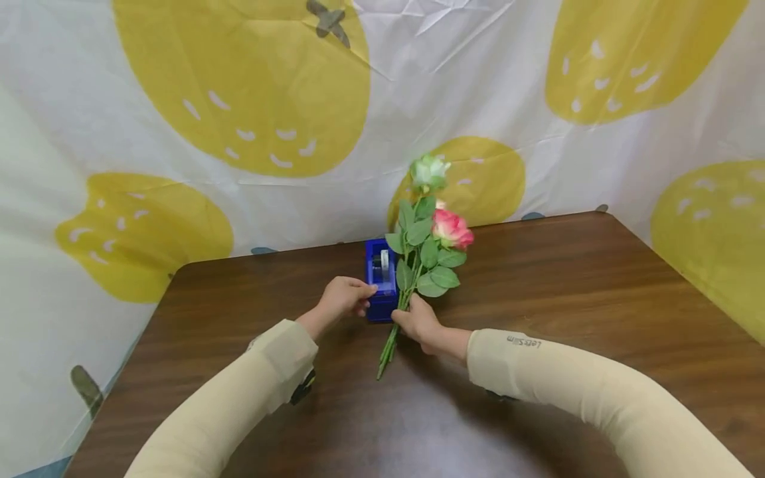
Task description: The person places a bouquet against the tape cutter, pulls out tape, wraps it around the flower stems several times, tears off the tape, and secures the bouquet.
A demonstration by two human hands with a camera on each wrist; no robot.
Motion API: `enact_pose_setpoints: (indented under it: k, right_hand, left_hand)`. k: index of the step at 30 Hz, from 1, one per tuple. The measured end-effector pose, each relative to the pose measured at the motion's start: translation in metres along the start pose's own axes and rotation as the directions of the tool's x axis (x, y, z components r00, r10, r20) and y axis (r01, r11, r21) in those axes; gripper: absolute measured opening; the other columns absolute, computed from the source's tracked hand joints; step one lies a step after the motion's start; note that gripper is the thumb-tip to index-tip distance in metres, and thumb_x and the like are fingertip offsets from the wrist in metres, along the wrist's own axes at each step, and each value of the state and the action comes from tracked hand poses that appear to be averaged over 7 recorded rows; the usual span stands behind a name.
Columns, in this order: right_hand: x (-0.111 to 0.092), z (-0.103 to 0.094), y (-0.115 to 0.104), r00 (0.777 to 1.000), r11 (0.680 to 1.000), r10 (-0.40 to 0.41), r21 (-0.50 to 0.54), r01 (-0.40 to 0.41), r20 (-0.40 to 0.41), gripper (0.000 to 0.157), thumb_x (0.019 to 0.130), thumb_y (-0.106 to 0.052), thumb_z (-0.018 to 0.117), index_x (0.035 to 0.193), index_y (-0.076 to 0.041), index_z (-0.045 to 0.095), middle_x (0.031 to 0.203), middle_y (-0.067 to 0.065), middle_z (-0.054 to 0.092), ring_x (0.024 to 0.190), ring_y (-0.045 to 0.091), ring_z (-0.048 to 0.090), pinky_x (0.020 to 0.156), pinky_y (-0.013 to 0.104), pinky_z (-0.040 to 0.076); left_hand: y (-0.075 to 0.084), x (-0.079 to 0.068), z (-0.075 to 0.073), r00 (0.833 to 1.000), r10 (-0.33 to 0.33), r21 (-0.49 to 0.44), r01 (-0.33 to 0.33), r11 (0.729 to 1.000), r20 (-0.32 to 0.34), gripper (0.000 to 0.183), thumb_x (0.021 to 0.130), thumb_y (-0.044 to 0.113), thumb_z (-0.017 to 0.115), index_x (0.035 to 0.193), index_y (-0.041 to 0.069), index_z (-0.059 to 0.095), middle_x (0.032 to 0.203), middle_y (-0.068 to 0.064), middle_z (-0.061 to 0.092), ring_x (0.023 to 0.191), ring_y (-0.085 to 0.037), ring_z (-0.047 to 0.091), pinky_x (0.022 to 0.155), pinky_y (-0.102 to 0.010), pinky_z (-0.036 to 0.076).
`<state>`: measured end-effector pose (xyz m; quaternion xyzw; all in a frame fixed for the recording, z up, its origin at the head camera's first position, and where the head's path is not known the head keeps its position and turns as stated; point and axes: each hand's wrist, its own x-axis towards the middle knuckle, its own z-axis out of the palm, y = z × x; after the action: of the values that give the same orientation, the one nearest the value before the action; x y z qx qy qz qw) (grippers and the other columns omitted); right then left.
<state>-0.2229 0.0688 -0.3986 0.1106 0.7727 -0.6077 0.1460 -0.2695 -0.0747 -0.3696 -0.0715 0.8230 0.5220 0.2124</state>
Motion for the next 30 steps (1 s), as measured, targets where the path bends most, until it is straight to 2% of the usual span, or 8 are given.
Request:
enact_pose_setpoints:
  k: [6, 13, 18, 21, 24, 27, 28, 30]
  right_hand:
    - [-0.001, -0.004, -0.001, 1.000, 0.987, 0.013, 0.158, -0.016, 0.024, 0.012, 0.087, -0.002, 0.049, 0.087, -0.006, 0.037, 0.057, 0.001, 0.039, 0.044, 0.008, 0.036, 0.044, 0.020, 0.035]
    - [-0.005, -0.014, -0.002, 0.996, 0.976, 0.044, 0.209, -0.060, 0.082, 0.014, 0.090, -0.005, 0.049, 0.087, -0.007, 0.036, 0.052, -0.001, 0.039, 0.041, 0.005, 0.038, 0.044, 0.020, 0.038]
    - [-0.010, -0.023, -0.007, 0.989, 0.958, 0.034, 0.276, -0.072, 0.142, 0.011, 0.093, -0.008, 0.047, 0.090, -0.008, 0.037, 0.055, -0.003, 0.040, 0.045, 0.004, 0.041, 0.050, 0.021, 0.042]
    - [-0.014, -0.030, -0.010, 0.986, 0.940, 0.022, 0.332, -0.077, 0.166, 0.009, 0.094, -0.008, 0.046, 0.091, -0.008, 0.037, 0.056, -0.003, 0.041, 0.045, 0.003, 0.042, 0.056, 0.023, 0.044]
    - [-0.016, -0.035, -0.014, 0.982, 0.916, 0.002, 0.394, -0.078, 0.190, 0.009, 0.094, -0.008, 0.045, 0.089, -0.009, 0.039, 0.057, -0.003, 0.043, 0.046, 0.004, 0.043, 0.061, 0.026, 0.047]
    - [-0.018, -0.040, -0.018, 0.972, 0.895, -0.038, 0.440, -0.070, 0.233, 0.010, 0.095, -0.008, 0.044, 0.086, -0.010, 0.041, 0.057, -0.003, 0.045, 0.048, 0.005, 0.044, 0.068, 0.029, 0.048]
    - [-0.018, -0.041, -0.019, 0.969, 0.892, -0.044, 0.447, -0.071, 0.244, 0.011, 0.095, -0.009, 0.043, 0.085, -0.010, 0.042, 0.057, -0.003, 0.045, 0.048, 0.006, 0.044, 0.069, 0.030, 0.048]
    - [-0.019, -0.044, -0.020, 0.962, 0.886, -0.067, 0.458, -0.065, 0.266, 0.012, 0.096, -0.010, 0.043, 0.084, -0.012, 0.044, 0.057, -0.003, 0.046, 0.050, 0.006, 0.045, 0.071, 0.030, 0.048]
  left_hand:
    - [0.000, -0.003, 0.002, 1.000, 0.002, 0.010, -0.002, 1.000, -0.009, 0.027, 0.087, 0.017, 0.062, 0.094, -0.009, 0.064, 0.054, 0.001, 0.050, 0.042, -0.006, 0.046, 0.046, -0.021, 0.044]
    - [-0.004, -0.003, 0.003, 1.000, -0.008, 0.054, 0.009, 0.998, -0.012, 0.029, 0.088, 0.022, 0.061, 0.098, -0.006, 0.064, 0.057, 0.001, 0.053, 0.040, -0.006, 0.047, 0.043, -0.020, 0.039]
    - [-0.009, -0.005, 0.006, 0.997, 0.039, -0.031, -0.041, 0.999, -0.074, 0.032, 0.090, 0.022, 0.058, 0.101, -0.009, 0.056, 0.058, 0.001, 0.047, 0.040, -0.006, 0.042, 0.043, -0.019, 0.037]
    - [-0.013, -0.010, 0.009, 0.977, 0.129, -0.084, -0.145, 0.986, -0.168, 0.030, 0.091, 0.025, 0.056, 0.098, -0.005, 0.052, 0.058, 0.001, 0.043, 0.044, -0.007, 0.040, 0.044, -0.020, 0.034]
    - [-0.013, -0.020, 0.010, 0.933, 0.281, -0.006, -0.290, 0.957, -0.226, 0.028, 0.092, 0.026, 0.055, 0.091, -0.002, 0.056, 0.060, 0.001, 0.043, 0.051, -0.011, 0.041, 0.049, -0.022, 0.033]
    - [-0.013, -0.033, 0.009, 0.910, 0.390, 0.100, -0.379, 0.920, -0.142, 0.027, 0.093, 0.024, 0.053, 0.087, 0.000, 0.062, 0.064, -0.005, 0.052, 0.060, -0.017, 0.048, 0.055, -0.024, 0.037]
    - [-0.014, -0.037, 0.009, 0.911, 0.405, 0.126, -0.394, 0.911, -0.079, 0.028, 0.094, 0.025, 0.051, 0.087, 0.001, 0.063, 0.067, -0.006, 0.056, 0.063, -0.018, 0.050, 0.057, -0.025, 0.039]
    - [-0.017, -0.042, 0.008, 0.915, 0.387, 0.101, -0.398, 0.912, 0.116, 0.036, 0.097, 0.028, 0.043, 0.092, -0.002, 0.063, 0.073, -0.009, 0.061, 0.064, -0.018, 0.055, 0.058, -0.026, 0.042]
